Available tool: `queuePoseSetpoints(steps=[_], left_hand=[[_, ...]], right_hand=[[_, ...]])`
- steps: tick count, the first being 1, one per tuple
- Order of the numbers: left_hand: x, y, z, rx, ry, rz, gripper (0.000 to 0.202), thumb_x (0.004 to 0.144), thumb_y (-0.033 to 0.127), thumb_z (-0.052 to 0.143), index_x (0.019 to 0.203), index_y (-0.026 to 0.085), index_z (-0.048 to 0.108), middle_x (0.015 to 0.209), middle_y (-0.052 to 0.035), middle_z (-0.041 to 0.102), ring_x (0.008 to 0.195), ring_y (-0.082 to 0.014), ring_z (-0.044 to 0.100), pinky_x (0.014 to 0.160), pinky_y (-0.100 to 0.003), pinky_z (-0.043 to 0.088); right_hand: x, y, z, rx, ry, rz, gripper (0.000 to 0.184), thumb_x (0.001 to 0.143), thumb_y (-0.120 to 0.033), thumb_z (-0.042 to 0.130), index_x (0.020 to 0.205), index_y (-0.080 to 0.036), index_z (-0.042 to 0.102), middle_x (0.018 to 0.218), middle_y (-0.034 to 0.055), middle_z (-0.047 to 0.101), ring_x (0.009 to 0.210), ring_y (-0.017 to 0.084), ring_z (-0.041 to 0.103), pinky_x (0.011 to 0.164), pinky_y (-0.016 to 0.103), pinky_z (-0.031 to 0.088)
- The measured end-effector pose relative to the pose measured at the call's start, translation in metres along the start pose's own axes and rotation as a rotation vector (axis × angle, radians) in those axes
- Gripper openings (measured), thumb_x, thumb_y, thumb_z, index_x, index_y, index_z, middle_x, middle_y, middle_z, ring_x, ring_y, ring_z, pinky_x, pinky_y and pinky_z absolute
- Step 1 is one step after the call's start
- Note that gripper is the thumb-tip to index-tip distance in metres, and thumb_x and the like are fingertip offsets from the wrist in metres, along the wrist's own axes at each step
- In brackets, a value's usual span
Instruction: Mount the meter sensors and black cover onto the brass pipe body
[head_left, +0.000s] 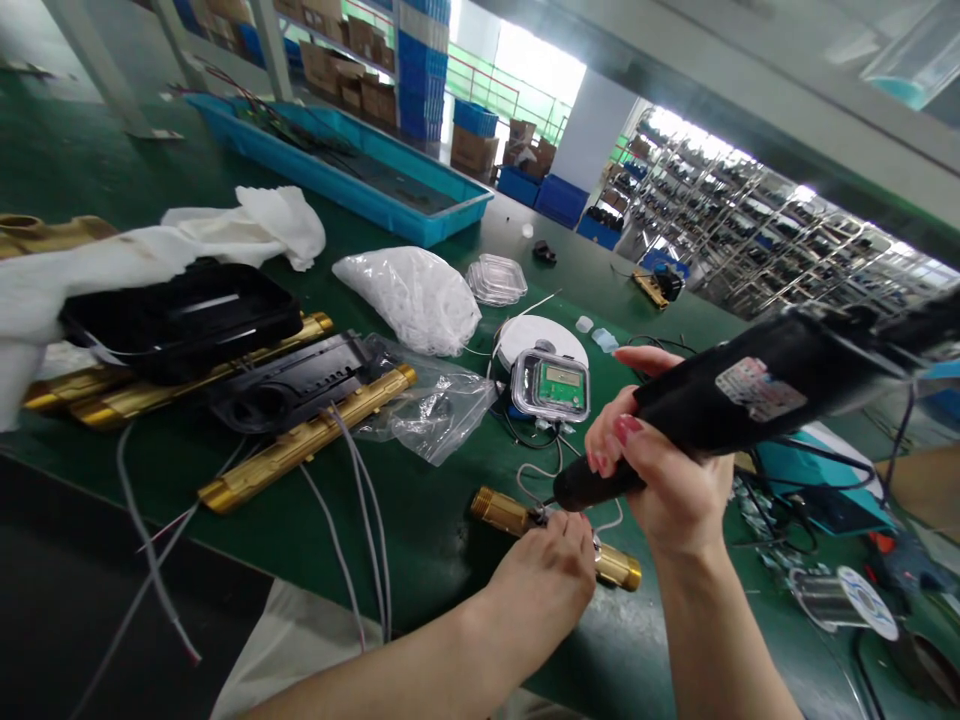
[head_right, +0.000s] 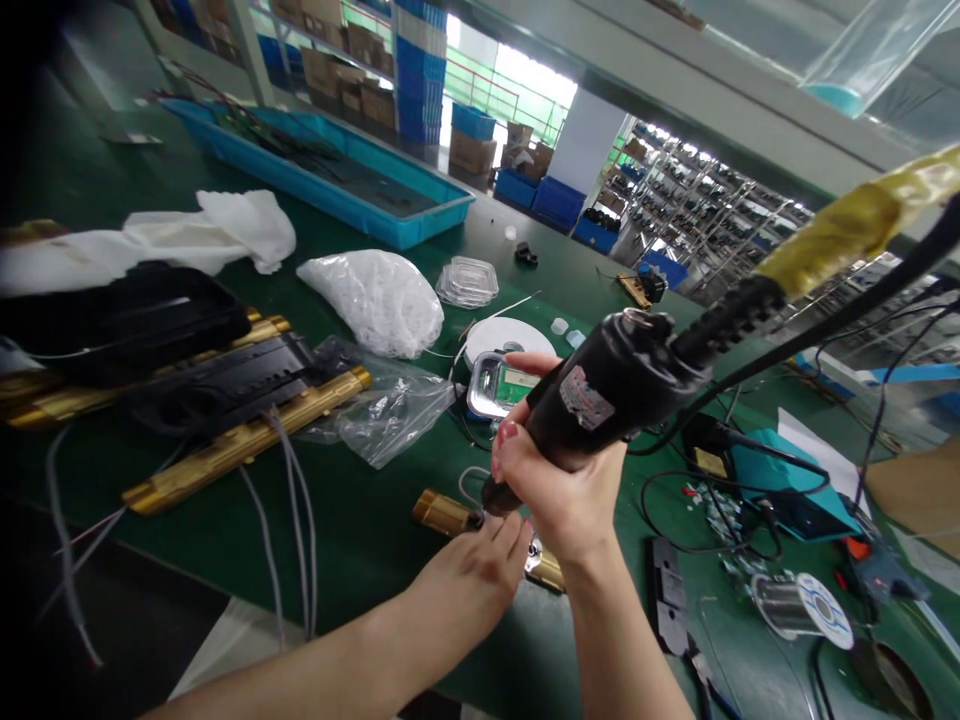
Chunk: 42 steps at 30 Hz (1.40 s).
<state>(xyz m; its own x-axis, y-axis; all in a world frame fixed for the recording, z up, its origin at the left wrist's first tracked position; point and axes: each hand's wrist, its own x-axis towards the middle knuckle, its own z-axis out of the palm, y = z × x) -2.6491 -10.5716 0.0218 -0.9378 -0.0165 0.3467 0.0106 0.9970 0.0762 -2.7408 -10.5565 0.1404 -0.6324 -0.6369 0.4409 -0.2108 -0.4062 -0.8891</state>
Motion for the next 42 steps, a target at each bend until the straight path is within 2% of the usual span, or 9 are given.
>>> queuePoseSetpoints(steps=[12,23,29,31,33,35,36,39,42], left_hand=[[0.005,0.000,0.000,-0.009,-0.135,-0.006,0.037,0.084,0.007,0.058,0.120,0.000,0.054,0.108,-0.0171,0.059,0.089,-0.0254,0.059,0.068,-0.031,0.057],[0.008,0.000,-0.009,-0.096,-0.201,-0.038,0.032,0.083,0.000,0.056,0.115,0.005,0.055,0.101,-0.0112,0.059,0.092,-0.0250,0.059,0.074,-0.037,0.057],[0.002,0.000,-0.012,-0.155,-0.177,-0.030,0.035,0.083,0.007,0.063,0.117,0.008,0.054,0.105,-0.0108,0.059,0.095,-0.0240,0.059,0.079,-0.036,0.056],[-0.003,-0.011,-0.021,-0.269,-0.097,0.015,0.031,0.086,0.009,0.061,0.116,0.013,0.054,0.110,-0.0079,0.058,0.099,-0.0198,0.058,0.087,-0.031,0.052],[-0.004,-0.031,-0.033,-0.492,0.086,0.002,0.017,0.092,0.009,0.051,0.104,0.017,0.058,0.106,-0.0041,0.058,0.096,-0.0142,0.058,0.087,-0.024,0.048],[0.001,-0.057,-0.041,-0.534,0.166,-0.233,0.013,0.094,0.012,0.048,0.092,0.016,0.060,0.094,-0.0028,0.059,0.088,-0.0143,0.058,0.083,-0.023,0.046],[0.007,-0.071,-0.042,-0.473,0.085,-0.341,0.012,0.094,0.014,0.049,0.090,0.016,0.061,0.093,-0.0030,0.060,0.089,-0.0157,0.057,0.083,-0.025,0.045],[0.027,-0.103,-0.031,-0.402,-0.065,-0.420,0.011,0.089,0.011,0.054,0.083,0.015,0.063,0.087,-0.0047,0.063,0.081,-0.0191,0.059,0.076,-0.029,0.043],[0.044,-0.114,-0.012,-0.346,-0.186,-0.485,0.007,0.086,0.016,0.061,0.080,0.013,0.064,0.079,-0.0065,0.064,0.074,-0.0212,0.061,0.068,-0.028,0.043]], right_hand=[[0.003,0.002,-0.005,0.087,-0.003,0.043,0.023,0.064,-0.013,0.064,0.085,-0.019,0.057,0.054,-0.0063,0.056,0.039,0.009,0.049,0.042,0.024,0.041],[0.002,-0.006,-0.006,0.061,-0.092,0.073,0.027,0.062,-0.013,0.061,0.088,-0.017,0.061,0.053,-0.0073,0.054,0.040,0.008,0.048,0.044,0.024,0.040],[0.001,-0.036,-0.016,0.186,0.029,-0.133,0.022,0.068,-0.018,0.061,0.090,-0.019,0.057,0.051,-0.0087,0.051,0.040,0.008,0.047,0.043,0.024,0.040],[-0.001,-0.049,-0.023,0.209,0.125,-0.209,0.021,0.069,-0.019,0.058,0.090,-0.021,0.054,0.051,-0.0094,0.048,0.038,0.007,0.045,0.042,0.023,0.038],[-0.006,-0.060,-0.031,0.199,0.216,-0.255,0.021,0.069,-0.020,0.058,0.089,-0.021,0.053,0.051,-0.0093,0.046,0.039,0.007,0.044,0.041,0.023,0.037],[-0.012,-0.064,-0.040,0.181,0.295,-0.291,0.020,0.069,-0.019,0.057,0.088,-0.021,0.053,0.051,-0.0087,0.046,0.039,0.007,0.043,0.041,0.022,0.036],[-0.015,-0.064,-0.043,0.173,0.329,-0.309,0.019,0.069,-0.018,0.057,0.087,-0.021,0.053,0.051,-0.0084,0.047,0.039,0.007,0.043,0.041,0.022,0.036],[-0.023,-0.060,-0.053,0.158,0.400,-0.333,0.018,0.069,-0.016,0.055,0.086,-0.020,0.054,0.050,-0.0078,0.047,0.039,0.007,0.043,0.041,0.023,0.036],[-0.028,-0.054,-0.058,0.151,0.417,-0.319,0.018,0.070,-0.017,0.055,0.087,-0.021,0.053,0.051,-0.0078,0.047,0.038,0.007,0.044,0.042,0.024,0.037]])
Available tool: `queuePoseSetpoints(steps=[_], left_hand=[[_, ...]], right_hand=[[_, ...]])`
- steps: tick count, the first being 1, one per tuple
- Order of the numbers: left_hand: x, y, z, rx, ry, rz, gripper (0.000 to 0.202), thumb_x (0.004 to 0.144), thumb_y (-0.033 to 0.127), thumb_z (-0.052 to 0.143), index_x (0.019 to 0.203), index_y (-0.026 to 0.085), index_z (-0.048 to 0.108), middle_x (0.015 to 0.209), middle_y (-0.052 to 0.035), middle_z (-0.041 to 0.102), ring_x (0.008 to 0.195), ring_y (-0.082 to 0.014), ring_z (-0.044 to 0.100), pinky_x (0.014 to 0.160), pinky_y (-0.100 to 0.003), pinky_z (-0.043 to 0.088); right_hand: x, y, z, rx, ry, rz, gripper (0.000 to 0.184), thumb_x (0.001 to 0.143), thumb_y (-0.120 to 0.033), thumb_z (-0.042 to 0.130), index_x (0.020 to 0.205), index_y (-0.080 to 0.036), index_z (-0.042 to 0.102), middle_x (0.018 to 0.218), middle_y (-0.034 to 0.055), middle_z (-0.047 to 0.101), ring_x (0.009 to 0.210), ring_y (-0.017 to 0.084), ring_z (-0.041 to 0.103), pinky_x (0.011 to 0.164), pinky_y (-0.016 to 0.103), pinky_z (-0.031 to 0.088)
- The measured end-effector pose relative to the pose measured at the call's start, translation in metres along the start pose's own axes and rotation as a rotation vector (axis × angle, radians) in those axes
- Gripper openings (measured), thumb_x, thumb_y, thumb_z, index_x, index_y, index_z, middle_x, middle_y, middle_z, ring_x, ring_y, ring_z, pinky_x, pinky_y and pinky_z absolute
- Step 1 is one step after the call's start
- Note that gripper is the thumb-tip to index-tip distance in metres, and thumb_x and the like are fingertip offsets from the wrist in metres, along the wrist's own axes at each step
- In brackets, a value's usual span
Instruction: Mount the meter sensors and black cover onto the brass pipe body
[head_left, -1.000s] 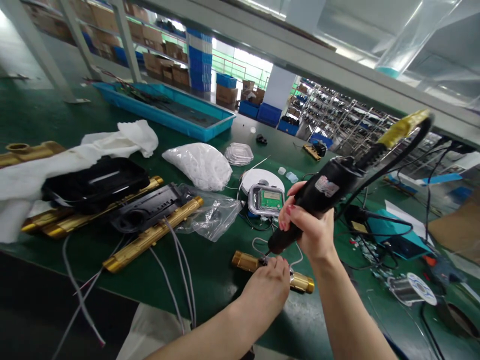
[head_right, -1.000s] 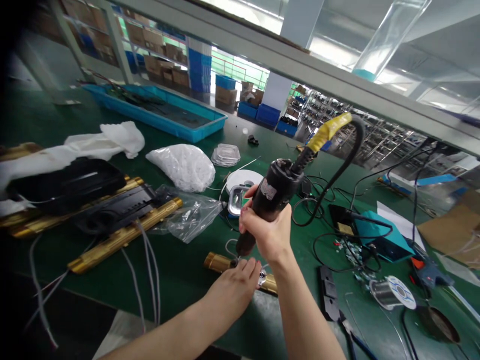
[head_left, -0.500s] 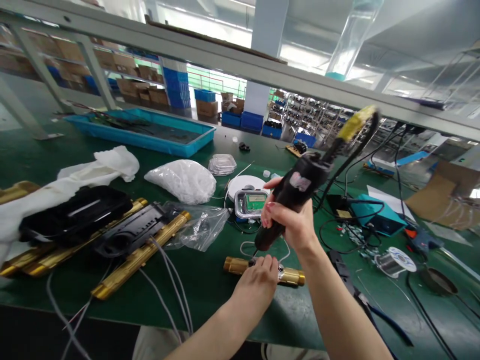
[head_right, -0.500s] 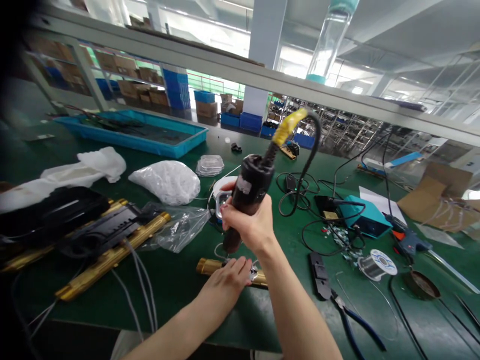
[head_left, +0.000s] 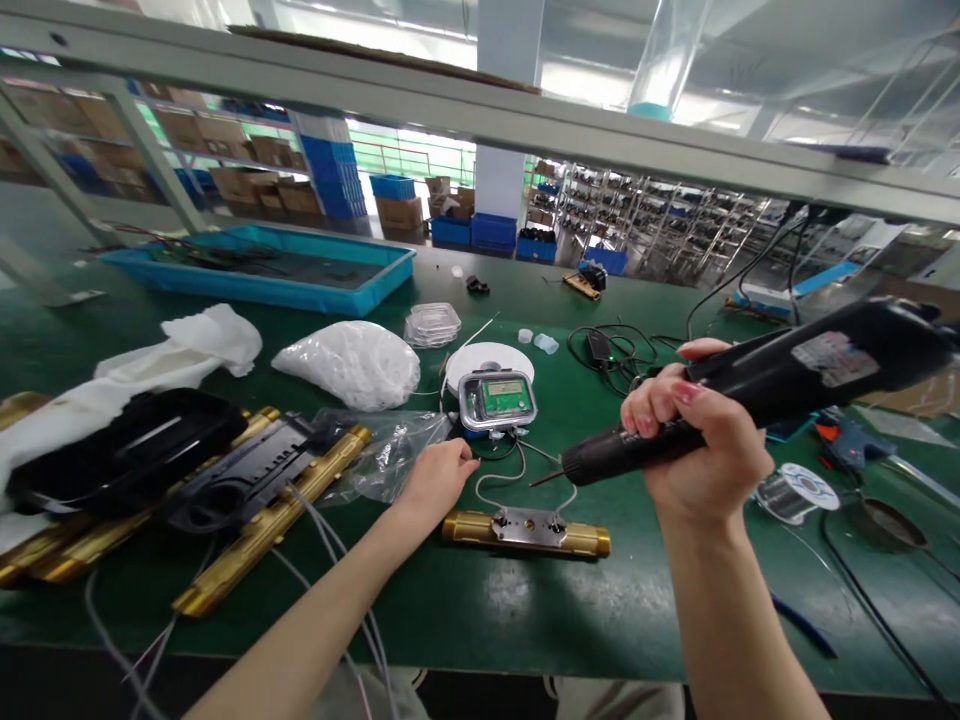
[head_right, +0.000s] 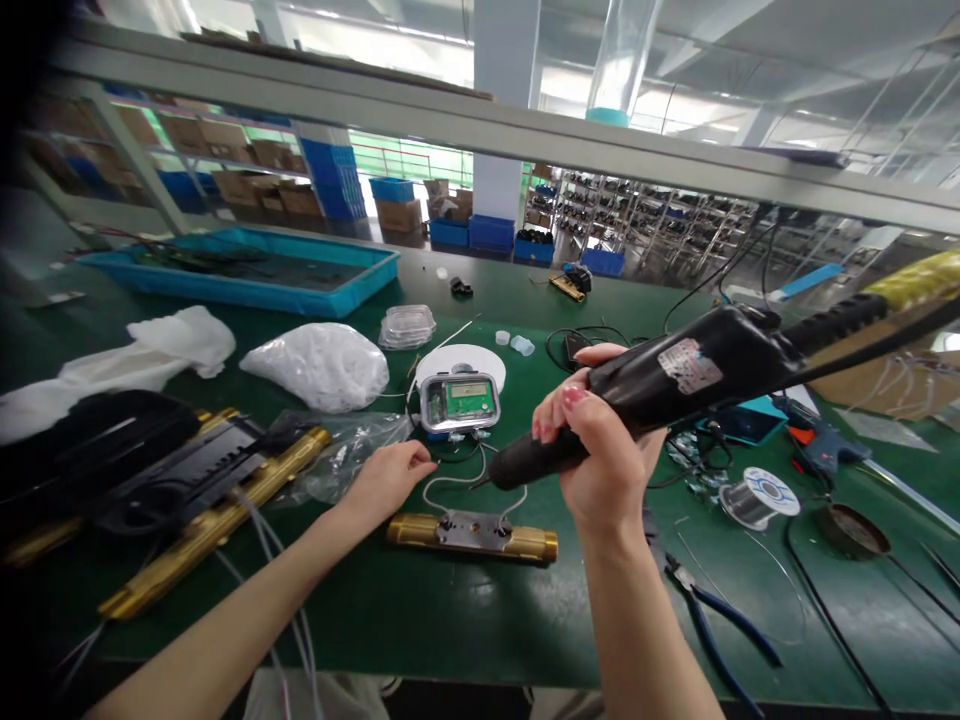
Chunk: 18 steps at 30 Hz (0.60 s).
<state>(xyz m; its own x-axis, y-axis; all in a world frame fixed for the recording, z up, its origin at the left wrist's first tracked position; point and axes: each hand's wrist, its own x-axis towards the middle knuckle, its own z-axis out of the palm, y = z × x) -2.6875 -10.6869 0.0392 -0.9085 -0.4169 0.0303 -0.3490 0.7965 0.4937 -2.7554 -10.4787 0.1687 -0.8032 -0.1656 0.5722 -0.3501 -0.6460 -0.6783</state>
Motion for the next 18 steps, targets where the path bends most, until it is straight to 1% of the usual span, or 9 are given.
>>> queuePoseSetpoints(steps=[4,6,8,11,13,15,18], left_hand=[[0.012,0.005,0.015,0.101,-0.019,-0.095,0.015,0.087,0.023,0.061,0.080,0.011,0.065,0.079,-0.0118,0.064,0.074,-0.0257,0.062,0.067,-0.032,0.043],[0.014,0.008,0.018,0.138,-0.024,-0.127,0.016,0.087,0.024,0.059,0.080,0.011,0.065,0.078,-0.0129,0.064,0.076,-0.0274,0.062,0.068,-0.033,0.044],[0.015,0.010,0.018,0.153,-0.029,-0.143,0.013,0.086,0.020,0.057,0.079,0.012,0.065,0.078,-0.0130,0.064,0.078,-0.0288,0.063,0.069,-0.033,0.044],[0.013,0.012,0.011,0.127,-0.007,-0.129,0.011,0.084,0.016,0.055,0.078,0.014,0.064,0.080,-0.0116,0.064,0.082,-0.0295,0.062,0.072,-0.034,0.044],[0.008,0.014,0.003,0.072,0.036,-0.100,0.010,0.085,0.016,0.053,0.080,0.015,0.062,0.082,-0.0085,0.064,0.083,-0.0272,0.062,0.073,-0.033,0.044],[0.000,0.019,-0.006,-0.010,0.061,-0.070,0.010,0.088,0.021,0.051,0.084,0.017,0.060,0.082,-0.0042,0.065,0.080,-0.0227,0.063,0.071,-0.029,0.045],[-0.017,0.032,-0.016,-0.221,0.014,-0.030,0.013,0.086,0.030,0.055,0.084,0.019,0.060,0.078,0.0008,0.065,0.073,-0.0179,0.063,0.067,-0.024,0.047]], right_hand=[[-0.002,0.002,-0.007,-0.022,0.006,0.012,0.019,0.070,-0.017,0.056,0.088,-0.022,0.053,0.051,-0.0082,0.047,0.038,0.008,0.044,0.041,0.024,0.036],[-0.003,0.003,-0.010,-0.020,0.014,0.020,0.019,0.070,-0.017,0.056,0.088,-0.022,0.053,0.051,-0.0084,0.047,0.038,0.008,0.044,0.041,0.024,0.037],[-0.004,0.004,-0.014,-0.010,0.016,0.030,0.019,0.070,-0.016,0.056,0.089,-0.021,0.053,0.051,-0.0082,0.048,0.039,0.008,0.045,0.042,0.024,0.037],[-0.005,0.005,-0.021,-0.021,0.019,0.030,0.019,0.070,-0.016,0.056,0.089,-0.020,0.054,0.053,-0.0077,0.049,0.039,0.008,0.046,0.042,0.024,0.038],[-0.007,0.004,-0.026,-0.040,0.025,0.031,0.020,0.070,-0.016,0.057,0.089,-0.021,0.053,0.053,-0.0076,0.049,0.039,0.008,0.046,0.042,0.025,0.038],[-0.008,0.003,-0.031,-0.051,0.033,0.037,0.021,0.070,-0.017,0.057,0.090,-0.021,0.053,0.053,-0.0077,0.048,0.039,0.008,0.046,0.042,0.025,0.039],[-0.009,0.000,-0.037,-0.047,0.049,0.032,0.022,0.070,-0.016,0.057,0.091,-0.021,0.053,0.054,-0.0076,0.049,0.039,0.008,0.046,0.042,0.025,0.039]])
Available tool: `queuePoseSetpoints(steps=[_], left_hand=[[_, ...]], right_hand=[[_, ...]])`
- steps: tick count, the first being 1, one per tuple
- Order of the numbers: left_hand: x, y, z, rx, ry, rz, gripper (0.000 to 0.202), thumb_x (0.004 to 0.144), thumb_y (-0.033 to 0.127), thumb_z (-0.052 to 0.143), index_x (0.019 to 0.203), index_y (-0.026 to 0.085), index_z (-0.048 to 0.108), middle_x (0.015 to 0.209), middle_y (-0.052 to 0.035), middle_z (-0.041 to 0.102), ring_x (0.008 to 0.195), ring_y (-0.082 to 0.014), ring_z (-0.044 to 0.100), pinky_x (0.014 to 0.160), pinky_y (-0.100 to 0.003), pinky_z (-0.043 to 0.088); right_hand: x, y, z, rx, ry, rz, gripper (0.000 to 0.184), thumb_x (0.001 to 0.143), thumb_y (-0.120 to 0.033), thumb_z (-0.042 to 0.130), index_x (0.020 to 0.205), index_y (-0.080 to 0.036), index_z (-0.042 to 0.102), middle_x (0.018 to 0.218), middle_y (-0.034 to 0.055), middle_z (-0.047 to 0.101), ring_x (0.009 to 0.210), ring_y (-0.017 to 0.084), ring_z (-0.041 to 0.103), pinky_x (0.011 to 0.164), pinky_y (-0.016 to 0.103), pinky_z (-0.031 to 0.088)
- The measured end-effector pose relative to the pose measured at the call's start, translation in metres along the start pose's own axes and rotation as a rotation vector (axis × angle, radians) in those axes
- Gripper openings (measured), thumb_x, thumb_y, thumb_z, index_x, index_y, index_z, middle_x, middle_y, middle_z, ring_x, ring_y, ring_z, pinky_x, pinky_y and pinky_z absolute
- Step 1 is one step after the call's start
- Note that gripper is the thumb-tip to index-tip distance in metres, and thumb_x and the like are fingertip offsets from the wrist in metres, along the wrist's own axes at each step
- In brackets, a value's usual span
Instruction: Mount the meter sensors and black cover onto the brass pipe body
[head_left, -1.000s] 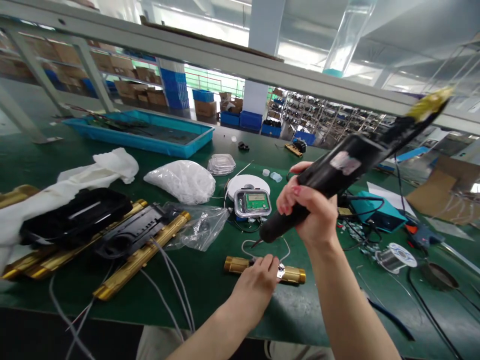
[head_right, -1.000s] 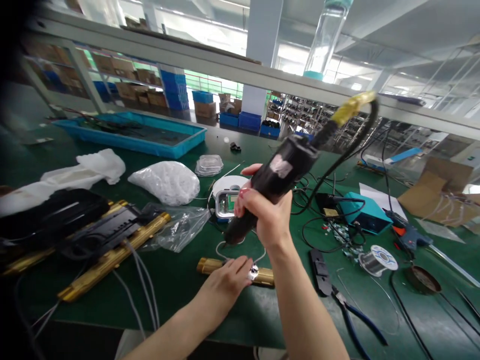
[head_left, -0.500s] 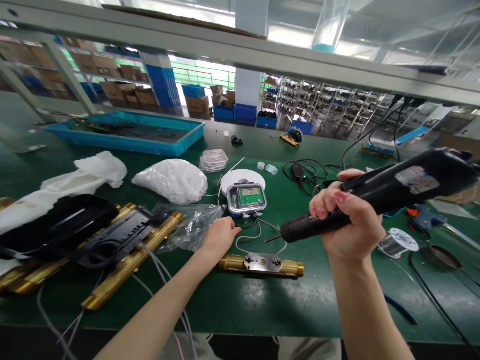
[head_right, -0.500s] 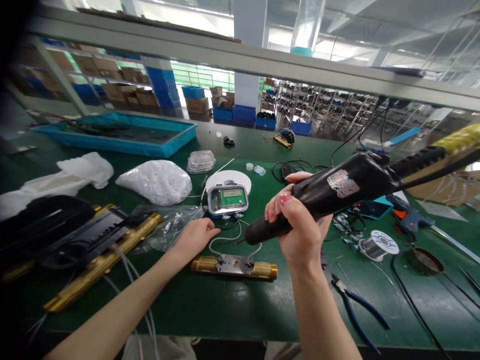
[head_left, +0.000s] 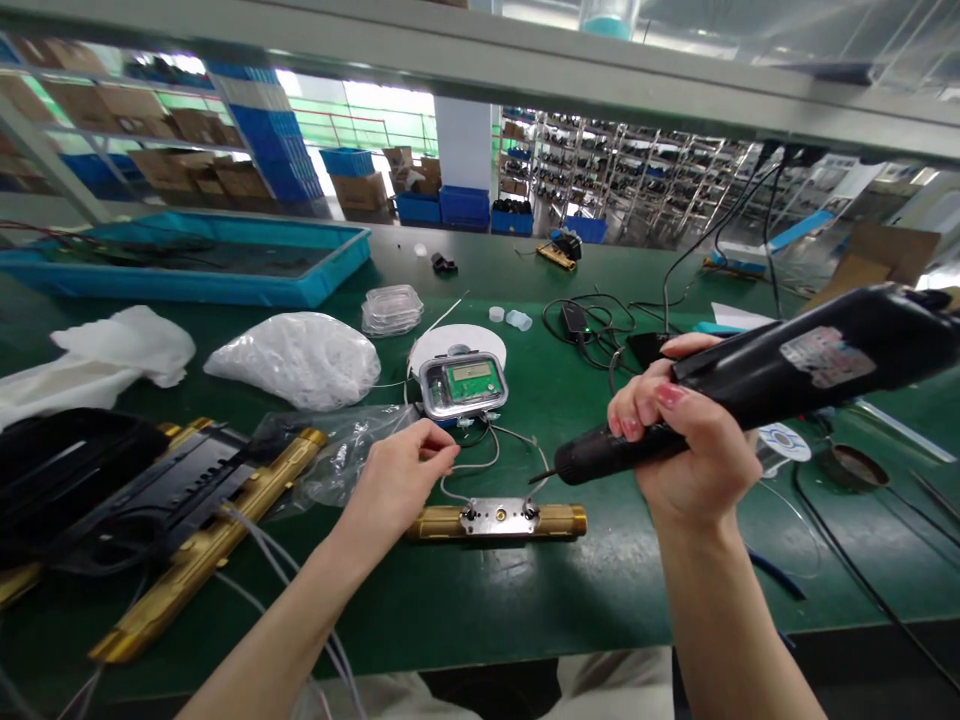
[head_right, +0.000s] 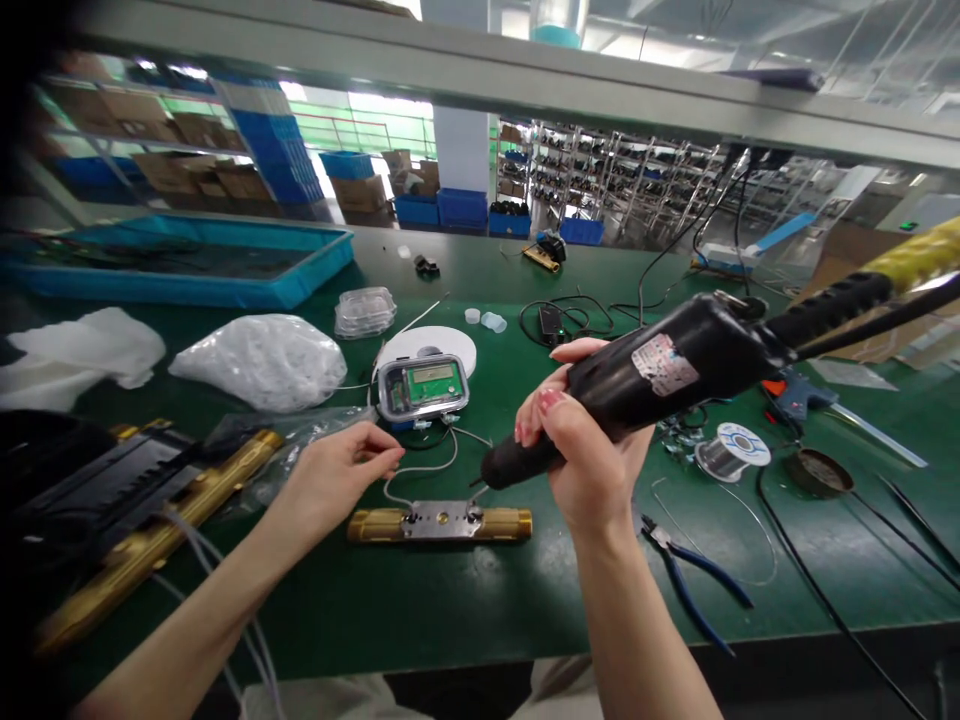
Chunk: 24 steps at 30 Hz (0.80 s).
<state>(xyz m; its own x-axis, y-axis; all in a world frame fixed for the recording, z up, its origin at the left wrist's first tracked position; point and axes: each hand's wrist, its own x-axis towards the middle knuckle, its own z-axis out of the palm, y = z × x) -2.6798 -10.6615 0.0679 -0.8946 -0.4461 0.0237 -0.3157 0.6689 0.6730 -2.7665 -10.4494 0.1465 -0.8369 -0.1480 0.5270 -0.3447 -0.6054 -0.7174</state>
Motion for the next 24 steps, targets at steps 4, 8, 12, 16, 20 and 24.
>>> queuePoseSetpoints(steps=[4,8,12,16,20,24], left_hand=[[-0.020,0.021,0.009,-0.278,-0.119,0.068,0.014,0.082,0.033,0.059,0.083,0.020,0.062,0.076,0.0035,0.065,0.069,-0.0161,0.062,0.062,-0.023,0.045],[-0.028,0.033,0.028,-0.222,-0.237,0.174,0.009,0.083,0.024,0.056,0.080,0.021,0.064,0.076,0.0046,0.064,0.069,-0.0149,0.059,0.063,-0.024,0.041],[-0.025,0.035,0.043,-0.167,-0.268,0.261,0.010,0.085,0.020,0.056,0.081,0.021,0.064,0.082,0.0031,0.065,0.077,-0.0159,0.059,0.070,-0.026,0.041],[-0.021,0.032,0.050,-0.091,-0.249,0.353,0.009,0.086,0.014,0.058,0.081,0.019,0.064,0.083,0.0017,0.062,0.080,-0.0161,0.057,0.074,-0.028,0.040],[-0.018,0.030,0.054,-0.057,-0.261,0.427,0.012,0.087,0.010,0.057,0.081,0.018,0.064,0.082,0.0002,0.061,0.081,-0.0167,0.054,0.075,-0.029,0.039],[-0.018,0.029,0.054,-0.052,-0.269,0.529,0.014,0.090,0.008,0.055,0.086,0.017,0.065,0.086,-0.0005,0.062,0.083,-0.0162,0.054,0.077,-0.029,0.040]], right_hand=[[-0.002,0.005,-0.004,0.035,-0.005,0.004,0.020,0.070,-0.015,0.057,0.089,-0.020,0.054,0.053,-0.0075,0.050,0.039,0.008,0.047,0.042,0.024,0.040],[-0.007,0.016,-0.007,0.016,-0.027,0.038,0.020,0.071,-0.015,0.059,0.090,-0.020,0.054,0.054,-0.0079,0.051,0.040,0.008,0.047,0.043,0.024,0.041],[-0.011,0.017,-0.014,-0.023,-0.008,0.056,0.021,0.070,-0.016,0.059,0.090,-0.020,0.054,0.054,-0.0083,0.051,0.040,0.008,0.048,0.043,0.025,0.042],[-0.011,0.010,-0.021,-0.030,0.017,0.023,0.020,0.071,-0.016,0.059,0.089,-0.021,0.053,0.054,-0.0080,0.051,0.040,0.008,0.047,0.043,0.025,0.041],[-0.011,0.008,-0.025,-0.020,0.026,0.016,0.020,0.071,-0.016,0.058,0.090,-0.021,0.054,0.055,-0.0076,0.050,0.040,0.008,0.047,0.043,0.025,0.041],[-0.011,0.008,-0.025,-0.009,0.020,0.015,0.021,0.071,-0.015,0.059,0.091,-0.020,0.054,0.055,-0.0074,0.051,0.041,0.008,0.048,0.043,0.024,0.041]])
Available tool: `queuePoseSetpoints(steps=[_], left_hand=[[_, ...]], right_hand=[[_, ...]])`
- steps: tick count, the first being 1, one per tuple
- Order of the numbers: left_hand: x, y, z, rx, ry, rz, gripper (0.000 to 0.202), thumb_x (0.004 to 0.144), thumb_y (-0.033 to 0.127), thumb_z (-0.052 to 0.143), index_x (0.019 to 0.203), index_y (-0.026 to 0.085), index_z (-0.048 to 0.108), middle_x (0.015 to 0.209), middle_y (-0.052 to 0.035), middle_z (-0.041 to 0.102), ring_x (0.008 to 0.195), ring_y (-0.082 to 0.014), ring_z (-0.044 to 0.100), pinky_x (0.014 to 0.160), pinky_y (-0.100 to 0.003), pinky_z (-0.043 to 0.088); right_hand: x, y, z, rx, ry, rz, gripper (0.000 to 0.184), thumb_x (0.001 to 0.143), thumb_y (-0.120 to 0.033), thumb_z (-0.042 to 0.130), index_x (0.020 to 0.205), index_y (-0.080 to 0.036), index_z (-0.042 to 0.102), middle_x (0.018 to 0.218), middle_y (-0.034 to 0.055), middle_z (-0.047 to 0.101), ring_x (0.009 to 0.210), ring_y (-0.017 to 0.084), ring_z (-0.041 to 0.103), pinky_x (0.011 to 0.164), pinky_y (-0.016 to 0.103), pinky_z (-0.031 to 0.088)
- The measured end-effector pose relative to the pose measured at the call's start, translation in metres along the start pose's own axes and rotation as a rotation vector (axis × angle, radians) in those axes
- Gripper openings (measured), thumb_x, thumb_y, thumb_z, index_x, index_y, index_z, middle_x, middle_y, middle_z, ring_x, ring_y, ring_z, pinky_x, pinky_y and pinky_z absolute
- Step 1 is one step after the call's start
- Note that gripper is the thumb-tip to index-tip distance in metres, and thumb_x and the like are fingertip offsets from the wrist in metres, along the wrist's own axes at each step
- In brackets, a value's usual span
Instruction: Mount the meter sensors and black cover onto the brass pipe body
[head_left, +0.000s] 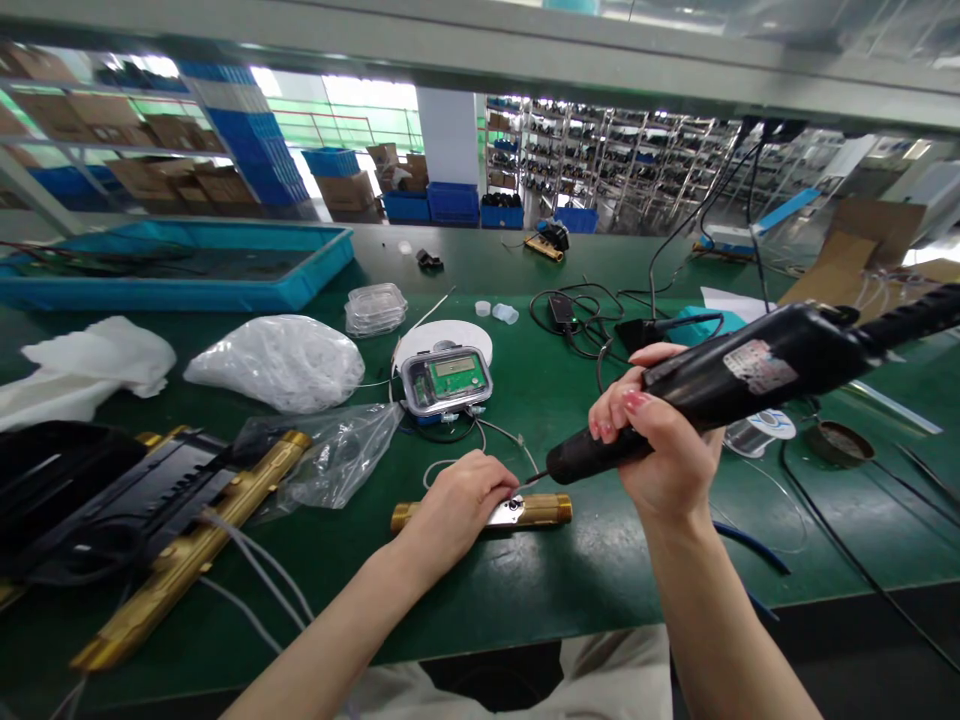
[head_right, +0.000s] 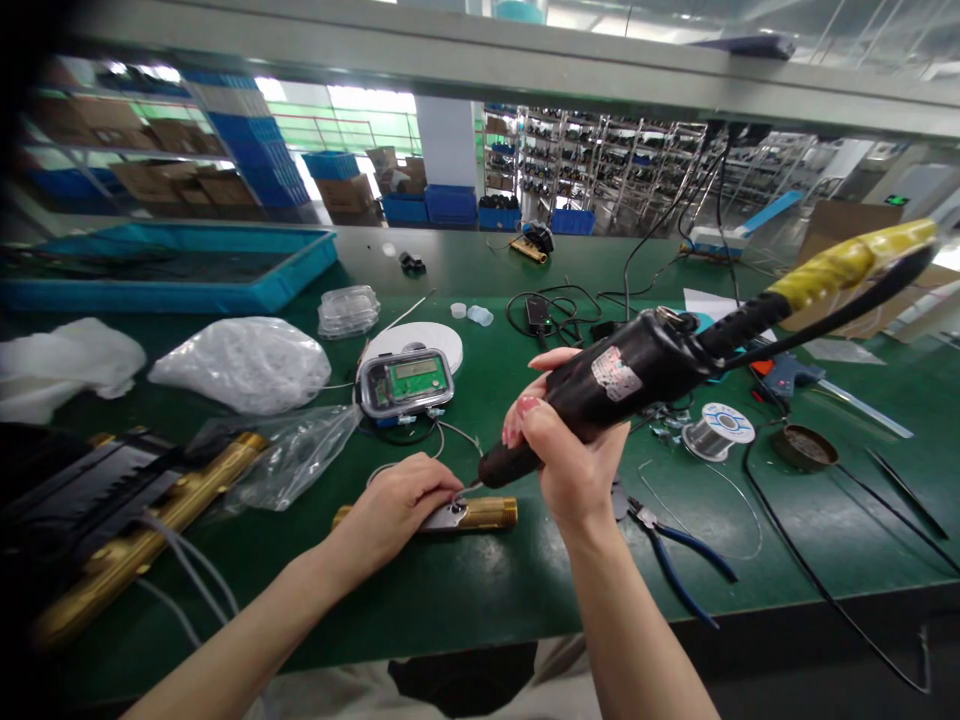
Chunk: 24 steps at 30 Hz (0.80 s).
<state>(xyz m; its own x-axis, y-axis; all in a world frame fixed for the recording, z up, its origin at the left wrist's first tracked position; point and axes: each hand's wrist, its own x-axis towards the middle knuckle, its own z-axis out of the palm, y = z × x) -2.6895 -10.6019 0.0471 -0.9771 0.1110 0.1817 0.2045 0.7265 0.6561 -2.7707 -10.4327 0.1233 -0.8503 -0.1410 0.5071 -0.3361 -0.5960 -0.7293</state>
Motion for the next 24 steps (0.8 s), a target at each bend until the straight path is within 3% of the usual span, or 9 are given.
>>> queuePoseSetpoints(steps=[9,14,21,24], left_hand=[[-0.012,-0.004,0.000,0.005,0.062,0.015,0.016,0.090,0.010,0.056,0.098,0.019,0.065,0.096,0.0009,0.063,0.091,-0.0152,0.054,0.083,-0.028,0.042],[-0.022,-0.002,0.000,0.139,0.068,-0.013,0.023,0.088,0.012,0.061,0.110,0.019,0.059,0.107,-0.0017,0.061,0.102,-0.0202,0.050,0.092,-0.037,0.040],[-0.032,0.007,-0.003,0.340,-0.045,-0.030,0.036,0.082,0.022,0.071,0.114,0.014,0.057,0.108,-0.0051,0.061,0.104,-0.0227,0.050,0.114,-0.052,0.012],[-0.030,0.008,-0.001,0.369,-0.074,-0.068,0.034,0.084,0.022,0.069,0.115,0.013,0.058,0.108,-0.0059,0.062,0.105,-0.0228,0.051,0.114,-0.052,0.013]], right_hand=[[-0.001,0.001,0.003,0.032,-0.013,-0.006,0.020,0.071,-0.013,0.058,0.090,-0.019,0.055,0.055,-0.0069,0.051,0.041,0.008,0.048,0.043,0.024,0.041],[-0.003,-0.001,0.008,0.023,-0.020,-0.011,0.021,0.070,-0.014,0.059,0.090,-0.020,0.055,0.055,-0.0072,0.051,0.041,0.008,0.048,0.044,0.025,0.041],[-0.005,-0.001,0.021,-0.002,-0.065,0.015,0.021,0.068,-0.015,0.059,0.089,-0.018,0.054,0.052,-0.0072,0.050,0.039,0.008,0.047,0.042,0.024,0.040],[-0.006,0.002,0.026,-0.029,-0.092,0.016,0.021,0.069,-0.016,0.059,0.089,-0.019,0.054,0.052,-0.0070,0.051,0.038,0.008,0.047,0.042,0.025,0.040]])
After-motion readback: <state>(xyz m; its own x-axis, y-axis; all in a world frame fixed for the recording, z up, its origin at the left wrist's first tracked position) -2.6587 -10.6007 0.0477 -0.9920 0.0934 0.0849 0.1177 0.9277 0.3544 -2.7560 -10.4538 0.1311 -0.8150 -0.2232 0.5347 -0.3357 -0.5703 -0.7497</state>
